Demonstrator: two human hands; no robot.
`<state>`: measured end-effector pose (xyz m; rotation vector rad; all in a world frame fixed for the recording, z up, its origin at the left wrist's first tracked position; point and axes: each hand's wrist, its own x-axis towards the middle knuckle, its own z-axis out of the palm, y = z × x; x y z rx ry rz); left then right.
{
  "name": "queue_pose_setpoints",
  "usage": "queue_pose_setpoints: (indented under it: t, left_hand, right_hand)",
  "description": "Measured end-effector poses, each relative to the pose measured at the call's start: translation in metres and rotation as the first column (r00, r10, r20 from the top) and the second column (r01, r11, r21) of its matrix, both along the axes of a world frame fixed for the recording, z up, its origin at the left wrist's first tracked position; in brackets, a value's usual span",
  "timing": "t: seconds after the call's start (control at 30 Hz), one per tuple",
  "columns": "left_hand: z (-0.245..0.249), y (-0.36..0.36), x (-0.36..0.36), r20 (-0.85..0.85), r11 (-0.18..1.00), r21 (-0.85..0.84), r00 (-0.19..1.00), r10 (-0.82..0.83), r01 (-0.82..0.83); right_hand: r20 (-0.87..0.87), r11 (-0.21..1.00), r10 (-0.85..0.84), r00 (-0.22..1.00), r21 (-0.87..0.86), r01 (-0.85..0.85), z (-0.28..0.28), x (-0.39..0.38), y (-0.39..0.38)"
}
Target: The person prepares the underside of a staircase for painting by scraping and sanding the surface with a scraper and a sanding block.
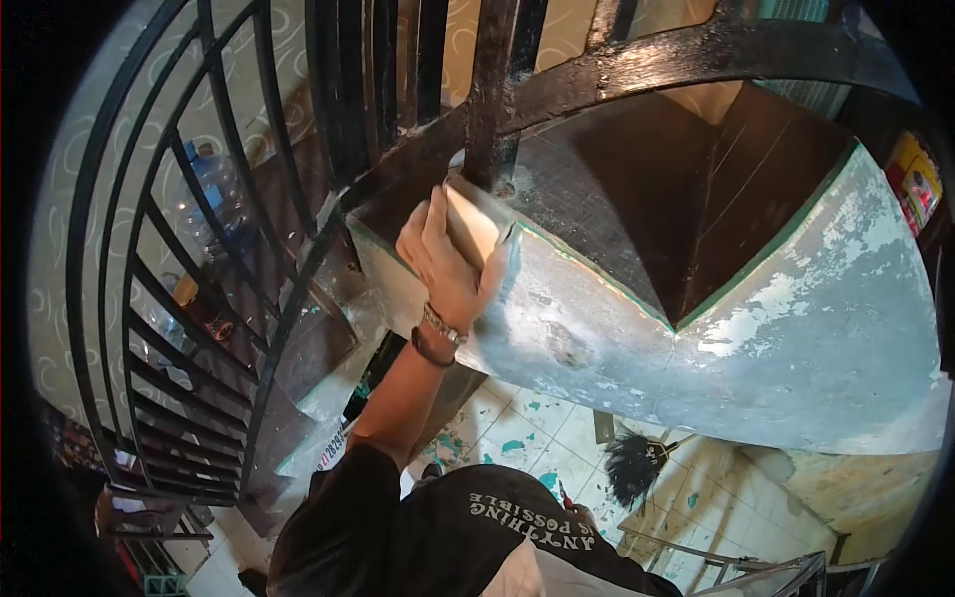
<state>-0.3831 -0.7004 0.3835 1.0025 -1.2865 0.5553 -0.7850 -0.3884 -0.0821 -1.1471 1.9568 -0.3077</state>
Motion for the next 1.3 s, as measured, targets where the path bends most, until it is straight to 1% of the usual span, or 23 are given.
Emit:
queue_pose_setpoints:
  t: [0.07,0.2,0.23,0.27,0.33,0.4,0.43,0.5,0.57,0.6,0.67,0.73,0.8,0.87,0.9,0.93,0.97,1.0,1.07,1.13,1.2,1.23,1.3]
  left_hand:
    - [-0.014,0.001,-0.005,0.013,0.998,-0.040,0.999,0.053,-0.052]
    - [-0.138,0.031,-0.021,0.048,0.991,0.133,0.999,-0.009,0.003]
    - [-0.139,0.040,-0.025,0.040,0.983,0.178,0.998,-0.056,0.048]
    - [-0.135,0.032,-0.023,0.041,0.983,0.177,0.998,-0.053,0.045]
    - [-0.069,0.016,-0.014,-0.010,0.996,0.082,0.999,0.044,-0.043]
    - [-0.009,0.005,-0.001,-0.025,0.997,0.063,0.999,0.034,-0.033]
    - [-0.003,0.009,-0.001,-0.014,0.998,0.065,1.000,0.021,-0.020]
    - [0.004,0.012,-0.004,0.065,0.994,0.037,0.993,0.100,-0.102]
    - [-0.051,0.019,-0.016,0.101,0.999,-0.013,0.994,0.042,-0.041]
    - [-0.097,0.021,-0.015,0.110,0.995,0.103,0.994,-0.008,-0.003]
    - [-0.121,0.026,-0.010,0.155,0.990,0.135,0.987,-0.048,0.027]
    - [-0.080,0.008,-0.001,0.145,0.992,0.125,0.989,-0.014,-0.005]
    - [-0.015,-0.005,0.009,0.046,0.999,0.021,0.998,0.037,-0.038]
    - [0.001,-0.002,0.013,0.111,1.000,0.001,0.994,0.000,0.000]
    - [0.003,-0.001,0.014,0.172,1.000,-0.025,0.985,-0.003,0.008]
    - [-0.017,0.001,0.016,0.173,0.999,-0.031,0.984,-0.035,0.041]
    - [-0.054,0.002,0.020,0.280,0.995,-0.038,0.957,-0.076,0.091]
    - [-0.075,0.001,0.024,0.385,0.989,-0.041,0.916,-0.114,0.140]
    - [-0.079,-0.001,0.032,0.426,0.982,-0.056,0.894,-0.140,0.180]
    - [-0.069,-0.001,0.038,0.463,0.976,-0.053,0.871,-0.165,0.213]
    - [-0.018,-0.016,0.030,0.316,0.957,-0.216,0.941,-0.121,0.196]
    - [-0.008,-0.020,0.028,0.317,0.955,-0.210,0.939,-0.136,0.209]
    - [-0.001,-0.020,0.028,0.330,0.948,-0.238,0.936,-0.124,0.210]
  right_hand:
    - [0.018,0.999,-0.022,1.000,0.035,0.021,0.007,-0.006,0.001]
    - [0.139,0.998,-0.049,0.989,0.050,0.043,-0.018,-0.011,-0.010]
    - [0.131,0.998,-0.020,0.991,0.055,0.013,-0.028,-0.014,-0.011]
    - [0.119,0.998,0.007,0.993,0.064,-0.015,-0.036,-0.020,-0.009]
    - [0.158,0.998,0.035,0.987,0.044,-0.042,-0.006,-0.018,-0.006]
    - [0.180,0.994,0.003,0.984,0.105,-0.022,-0.008,-0.016,-0.005]
    - [0.231,0.993,-0.045,0.972,0.117,0.019,-0.006,-0.012,-0.003]
    - [0.324,0.974,-0.184,0.928,0.187,0.127,0.018,-0.004,0.016]
    - [0.384,0.957,-0.276,0.881,0.193,0.216,0.028,0.017,0.030]
    - [0.371,0.964,-0.258,0.892,0.161,0.211,0.027,0.028,0.044]
    - [0.358,0.964,-0.266,0.895,0.125,0.236,0.027,0.049,0.059]
    - [0.365,0.980,-0.198,0.910,0.072,0.184,0.028,0.067,0.072]
    - [0.558,0.971,-0.219,0.800,0.049,0.232,0.030,0.088,0.068]
    - [0.729,0.892,-0.256,0.634,-0.074,0.446,0.082,0.129,0.064]
    - [0.730,0.877,-0.278,0.624,-0.073,0.476,0.109,0.145,0.064]
    - [0.794,0.883,-0.192,0.576,-0.117,0.455,0.134,0.158,0.061]
    - [0.847,0.883,-0.099,0.523,-0.168,0.438,0.157,0.173,0.059]
    - [0.849,0.868,-0.110,0.516,-0.171,0.467,0.176,0.190,0.060]
    - [0.910,0.801,0.011,0.414,-0.256,0.541,0.213,0.224,0.066]
    - [0.903,0.794,-0.008,0.429,-0.255,0.551,0.256,0.255,0.073]
    - [0.844,0.743,-0.027,0.535,-0.341,0.576,0.269,0.274,0.082]
    - [0.817,0.728,-0.034,0.575,-0.374,0.574,0.276,0.284,0.086]
    - [0.829,0.692,-0.020,0.558,-0.392,0.606,0.294,0.303,0.090]
